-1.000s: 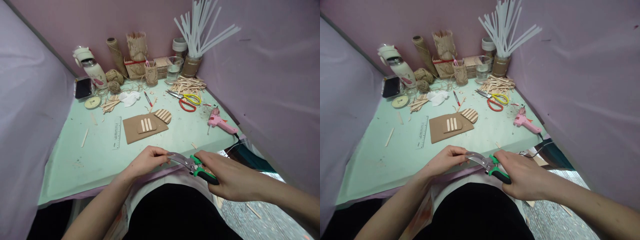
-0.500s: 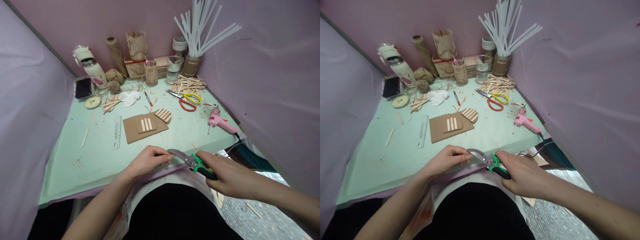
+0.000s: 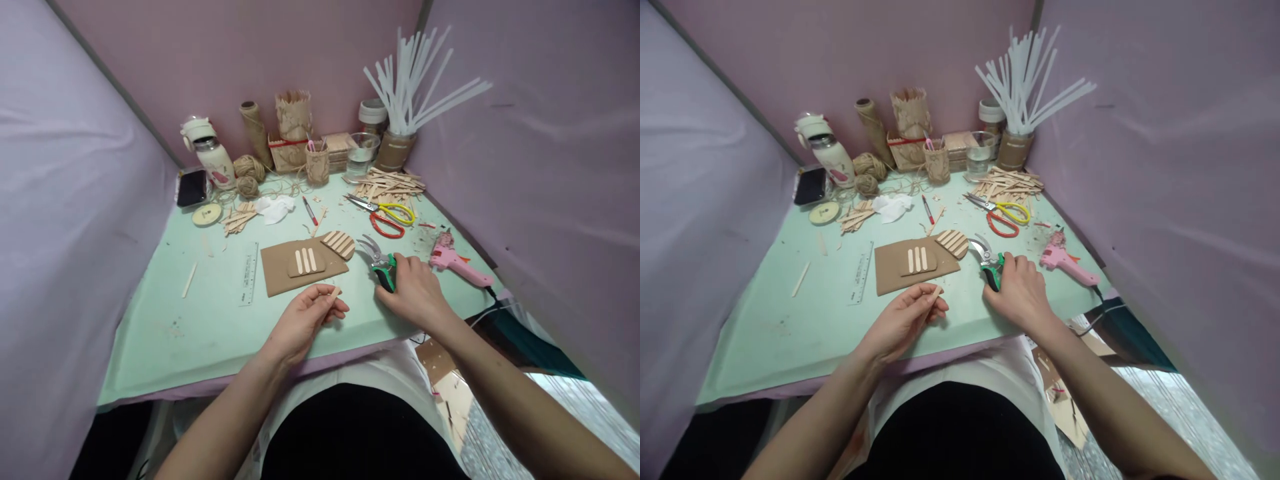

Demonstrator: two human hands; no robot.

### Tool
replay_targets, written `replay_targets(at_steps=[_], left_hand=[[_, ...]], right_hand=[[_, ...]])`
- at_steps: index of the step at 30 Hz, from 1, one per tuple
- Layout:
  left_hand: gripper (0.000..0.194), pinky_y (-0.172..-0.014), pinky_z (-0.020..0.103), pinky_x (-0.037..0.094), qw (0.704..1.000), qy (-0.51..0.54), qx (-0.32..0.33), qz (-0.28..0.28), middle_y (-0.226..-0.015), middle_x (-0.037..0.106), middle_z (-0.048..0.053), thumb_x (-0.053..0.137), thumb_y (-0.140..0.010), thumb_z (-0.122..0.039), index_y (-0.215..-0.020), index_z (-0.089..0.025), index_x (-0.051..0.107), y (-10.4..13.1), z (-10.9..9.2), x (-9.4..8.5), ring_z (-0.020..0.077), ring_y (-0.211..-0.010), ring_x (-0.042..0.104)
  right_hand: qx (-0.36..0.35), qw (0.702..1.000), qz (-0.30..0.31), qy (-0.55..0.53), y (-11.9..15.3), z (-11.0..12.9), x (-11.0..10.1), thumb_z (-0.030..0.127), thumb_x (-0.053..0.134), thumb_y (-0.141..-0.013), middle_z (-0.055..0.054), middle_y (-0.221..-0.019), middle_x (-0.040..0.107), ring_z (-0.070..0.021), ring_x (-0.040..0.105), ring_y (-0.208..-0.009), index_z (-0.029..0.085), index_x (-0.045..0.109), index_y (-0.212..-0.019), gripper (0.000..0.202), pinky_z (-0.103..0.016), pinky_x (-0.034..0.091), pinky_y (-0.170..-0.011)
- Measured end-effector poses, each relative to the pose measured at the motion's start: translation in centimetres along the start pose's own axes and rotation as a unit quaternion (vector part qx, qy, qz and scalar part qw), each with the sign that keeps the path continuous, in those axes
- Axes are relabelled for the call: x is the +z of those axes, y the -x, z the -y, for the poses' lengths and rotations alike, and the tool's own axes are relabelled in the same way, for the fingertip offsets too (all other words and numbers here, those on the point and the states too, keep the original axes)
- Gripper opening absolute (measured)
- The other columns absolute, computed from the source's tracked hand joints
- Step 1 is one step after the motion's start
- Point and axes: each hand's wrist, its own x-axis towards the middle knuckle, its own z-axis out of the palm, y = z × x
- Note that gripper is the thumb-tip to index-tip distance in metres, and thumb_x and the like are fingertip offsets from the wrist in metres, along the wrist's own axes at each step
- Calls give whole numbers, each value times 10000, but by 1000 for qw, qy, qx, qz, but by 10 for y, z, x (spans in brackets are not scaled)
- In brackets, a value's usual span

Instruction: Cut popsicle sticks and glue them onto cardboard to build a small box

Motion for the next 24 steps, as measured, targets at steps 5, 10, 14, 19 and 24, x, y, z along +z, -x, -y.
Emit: replay_targets(at_steps=[5,10,14,19,24], left_hand=[[369,-672,225,409,992,101,48,-59,-825,703,36,816,-696,-288,-1008,-158,668,-3,3,-7,105,-733,573],[345,-636,219,430,990,107,51,-70,-853,707,41,821,-683,-294,-957,-152,666,-1,5,-10,89,-681,570],[293,-708,255,493,985,65,107,-122,-872,720,57,791,-720,-319,-896,-156,624,0,0,-21,115,-730,622],[270,-807,292,532,969,63,162,-176,-771,634,-18,819,-672,-280,-816,-164,623,-2,-17,-42,106,-745,630],[268,-670,197,476,970,34,168,-173,-731,596,-32,824,-649,-281,-811,-156,650,-6,-21,-44,68,-671,562]], right_hand=[[-32,989,-24,-141,14,-2,-6,430,517,-814,-189,-1133,537,-336,529,-1062,79,441,-1300,605,-446,439,-897],[-27,996,-16,-85,19,-3,-5,418,540,-802,-184,-1081,555,-343,540,-999,86,477,-1264,572,-461,444,-859],[-13,998,-53,9,15,2,4,413,538,-817,-230,-1054,585,-373,545,-947,60,475,-1275,581,-465,439,-773],[-39,995,-88,33,13,1,15,464,517,-858,-272,-1125,578,-409,533,-1032,23,471,-1277,610,-530,424,-854],[-173,965,-133,-145,26,32,7,444,541,-905,-243,-1249,547,-370,507,-1170,86,428,-1343,578,-522,441,-944]])
